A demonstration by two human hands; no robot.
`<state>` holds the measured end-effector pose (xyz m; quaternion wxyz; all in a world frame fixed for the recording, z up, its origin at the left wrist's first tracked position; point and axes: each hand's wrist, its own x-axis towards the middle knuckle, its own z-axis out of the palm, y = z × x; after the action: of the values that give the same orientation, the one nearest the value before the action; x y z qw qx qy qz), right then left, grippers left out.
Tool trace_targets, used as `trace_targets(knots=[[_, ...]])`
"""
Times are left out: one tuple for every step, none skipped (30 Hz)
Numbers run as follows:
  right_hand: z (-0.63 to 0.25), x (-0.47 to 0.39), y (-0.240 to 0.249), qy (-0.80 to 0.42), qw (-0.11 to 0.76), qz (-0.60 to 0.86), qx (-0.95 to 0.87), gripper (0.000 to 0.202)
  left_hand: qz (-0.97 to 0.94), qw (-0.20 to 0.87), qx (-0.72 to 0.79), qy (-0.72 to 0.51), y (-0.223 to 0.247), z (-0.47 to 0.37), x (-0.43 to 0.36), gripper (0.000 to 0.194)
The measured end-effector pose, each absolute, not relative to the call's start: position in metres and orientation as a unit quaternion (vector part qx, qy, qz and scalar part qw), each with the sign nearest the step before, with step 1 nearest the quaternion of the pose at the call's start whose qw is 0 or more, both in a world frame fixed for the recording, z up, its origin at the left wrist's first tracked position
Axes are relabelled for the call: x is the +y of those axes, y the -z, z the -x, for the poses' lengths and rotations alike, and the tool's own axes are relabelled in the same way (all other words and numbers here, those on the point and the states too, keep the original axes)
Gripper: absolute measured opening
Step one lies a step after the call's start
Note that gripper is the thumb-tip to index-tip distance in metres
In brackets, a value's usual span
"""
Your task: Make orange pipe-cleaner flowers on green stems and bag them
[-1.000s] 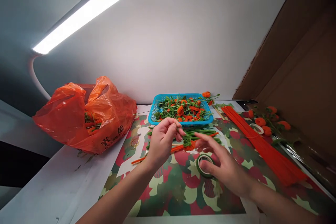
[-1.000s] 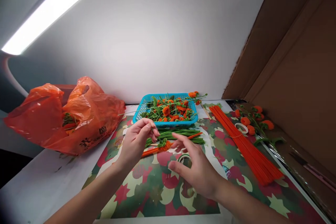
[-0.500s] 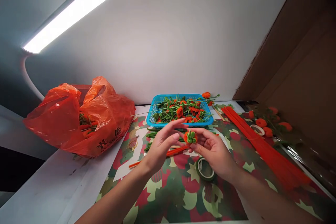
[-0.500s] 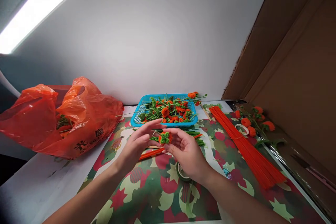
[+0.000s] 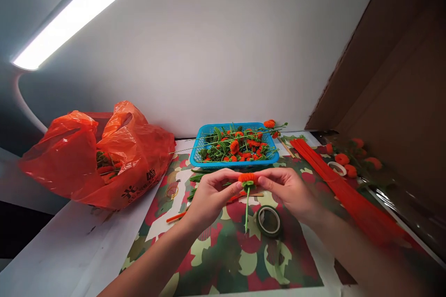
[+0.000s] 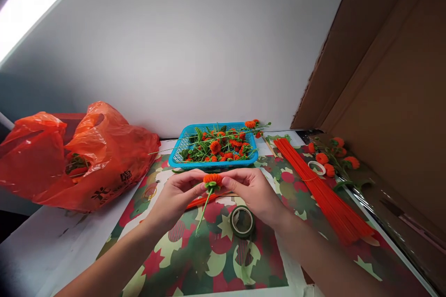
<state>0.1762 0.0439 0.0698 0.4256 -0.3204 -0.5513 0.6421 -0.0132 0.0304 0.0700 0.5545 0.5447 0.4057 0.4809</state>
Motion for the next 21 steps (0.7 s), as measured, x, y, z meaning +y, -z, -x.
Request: trace_targets(knots=[[-0.174,0.043,-0.069,-0.654,0.427,0.323,-0.535,0.021,-0.537,0.561,0.411,-0.478,-0.07,0.013,0.03,0.012],[-0.172,0.042,-0.068,-0.666,0.428,0.324,-0.518,0.019,-0.53,0.565,0.414,-0.478,-0.069,0.012,0.029,0.011],[-0.17,0.041,-0.068,-0.679,0.429,0.325,-0.5,0.019,-0.524,0.567,0.413,-0.484,-0.068,0.012,0.029,0.01],[-0.167,0.039,-0.067,-0.691,0.431,0.326,-0.48,0.018,-0.519,0.566,0.408,-0.493,-0.067,0.012,0.028,0.009],[-0.165,0.037,-0.067,-0.703,0.433,0.326,-0.459,0.019,-0.516,0.566,0.402,-0.502,-0.066,0.011,0.028,0.009],[-0.163,0.035,-0.067,-0.716,0.435,0.327,-0.438,0.02,-0.513,0.567,0.393,-0.51,-0.065,0.011,0.028,0.008],[-0.161,0.033,-0.067,-0.727,0.436,0.327,-0.418,0.021,-0.509,0.571,0.383,-0.518,-0.064,0.01,0.028,0.008],[-0.16,0.031,-0.067,-0.738,0.437,0.326,-0.398,0.021,-0.503,0.578,0.372,-0.524,-0.062,0.01,0.028,0.008],[-0.159,0.03,-0.067,-0.747,0.437,0.325,-0.382,0.022,-0.495,0.586,0.362,-0.529,-0.06,0.009,0.028,0.009],[-0.157,0.029,-0.066,-0.755,0.436,0.322,-0.368,0.022,-0.485,0.596,0.352,-0.534,-0.058,0.008,0.027,0.009],[-0.157,0.028,-0.066,-0.763,0.434,0.319,-0.357,0.023,-0.474,0.604,0.346,-0.538,-0.056,0.007,0.027,0.01],[-0.156,0.027,-0.064,-0.768,0.434,0.317,-0.349,0.023,-0.465,0.609,0.345,-0.543,-0.054,0.005,0.027,0.012],[-0.155,0.027,-0.063,-0.772,0.433,0.315,-0.342,0.024,-0.457,0.609,0.348,-0.548,-0.052,0.004,0.027,0.015],[-0.154,0.027,-0.061,-0.775,0.431,0.316,-0.336,0.024,-0.451,0.606,0.352,-0.553,-0.049,0.003,0.027,0.02],[-0.154,0.027,-0.059,-0.779,0.43,0.318,-0.329,0.025,-0.449,0.602,0.355,-0.556,-0.047,0.002,0.027,0.027],[-0.153,0.027,-0.058,-0.781,0.428,0.32,-0.321,0.025,-0.451,0.601,0.355,-0.556,-0.045,0.002,0.028,0.033],[-0.153,0.027,-0.056,-0.784,0.426,0.324,-0.316,0.026,-0.453,0.605,0.353,-0.551,-0.042,0.001,0.029,0.037],[-0.153,0.028,-0.056,-0.784,0.423,0.327,-0.314,0.027,-0.453,0.617,0.347,-0.542,-0.04,0.001,0.03,0.038],[-0.153,0.029,-0.056,-0.781,0.423,0.331,-0.319,0.028,-0.446,0.636,0.341,-0.53,-0.038,0.001,0.031,0.035],[-0.153,0.029,-0.056,-0.773,0.426,0.336,-0.329,0.03,-0.43,0.659,0.333,-0.52,-0.037,0.0,0.032,0.031],[-0.153,0.03,-0.057,-0.758,0.433,0.344,-0.345,0.031,-0.405,0.685,0.324,-0.512,-0.037,0.0,0.033,0.028]])
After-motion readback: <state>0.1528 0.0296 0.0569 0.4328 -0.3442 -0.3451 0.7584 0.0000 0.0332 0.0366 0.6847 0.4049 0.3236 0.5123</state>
